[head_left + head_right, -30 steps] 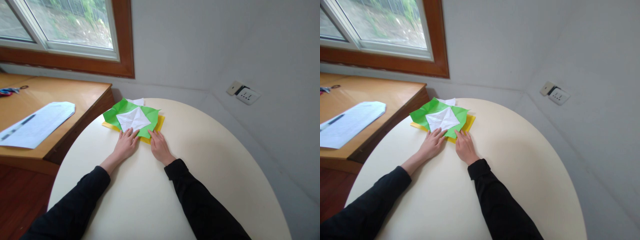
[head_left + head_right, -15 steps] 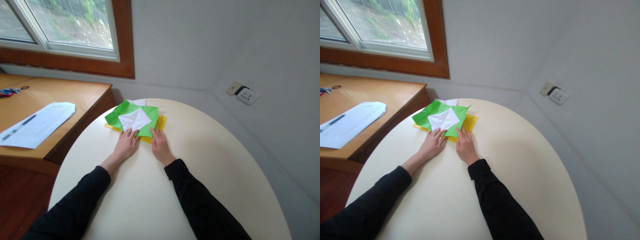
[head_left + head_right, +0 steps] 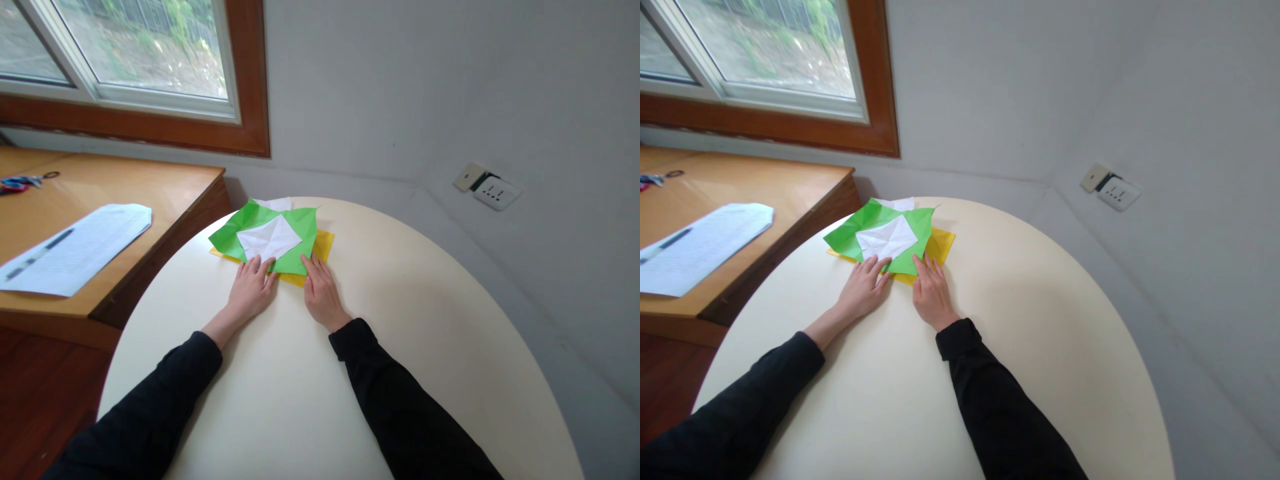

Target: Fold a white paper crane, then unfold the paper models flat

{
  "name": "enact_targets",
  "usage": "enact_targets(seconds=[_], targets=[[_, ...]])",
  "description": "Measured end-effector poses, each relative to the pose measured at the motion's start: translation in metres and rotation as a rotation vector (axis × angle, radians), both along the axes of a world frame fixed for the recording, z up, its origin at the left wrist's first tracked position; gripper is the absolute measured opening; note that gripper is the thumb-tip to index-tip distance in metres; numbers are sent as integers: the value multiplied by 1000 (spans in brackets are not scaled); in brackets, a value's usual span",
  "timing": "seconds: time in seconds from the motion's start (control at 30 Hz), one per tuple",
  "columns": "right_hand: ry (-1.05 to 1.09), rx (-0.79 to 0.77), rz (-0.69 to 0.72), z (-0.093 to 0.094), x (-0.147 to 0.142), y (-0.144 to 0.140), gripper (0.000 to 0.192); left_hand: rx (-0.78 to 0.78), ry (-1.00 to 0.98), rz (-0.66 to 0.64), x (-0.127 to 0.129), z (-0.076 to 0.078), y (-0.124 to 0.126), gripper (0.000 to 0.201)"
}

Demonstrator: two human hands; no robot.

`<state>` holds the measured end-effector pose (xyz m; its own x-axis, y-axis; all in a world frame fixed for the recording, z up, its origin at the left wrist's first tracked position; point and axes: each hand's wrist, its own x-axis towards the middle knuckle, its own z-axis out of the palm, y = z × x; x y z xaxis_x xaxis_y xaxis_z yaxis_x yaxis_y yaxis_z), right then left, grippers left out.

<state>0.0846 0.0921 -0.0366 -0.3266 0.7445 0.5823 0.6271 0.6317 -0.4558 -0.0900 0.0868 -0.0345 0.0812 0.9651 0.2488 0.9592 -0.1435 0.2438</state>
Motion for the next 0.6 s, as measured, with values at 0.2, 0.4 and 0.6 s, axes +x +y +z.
enact_targets(seconds=[0.2, 0.4, 0.6], targets=[[20, 22, -10, 2, 2, -2, 50, 34, -94, -31, -4, -2, 2, 46], [69, 61, -48, 2, 1, -2, 50, 47, -129, -54, -7, -3, 3, 48], [101, 71, -61, 5, 2, -4, 44, 37, -200, -39, -7, 0, 4, 48]])
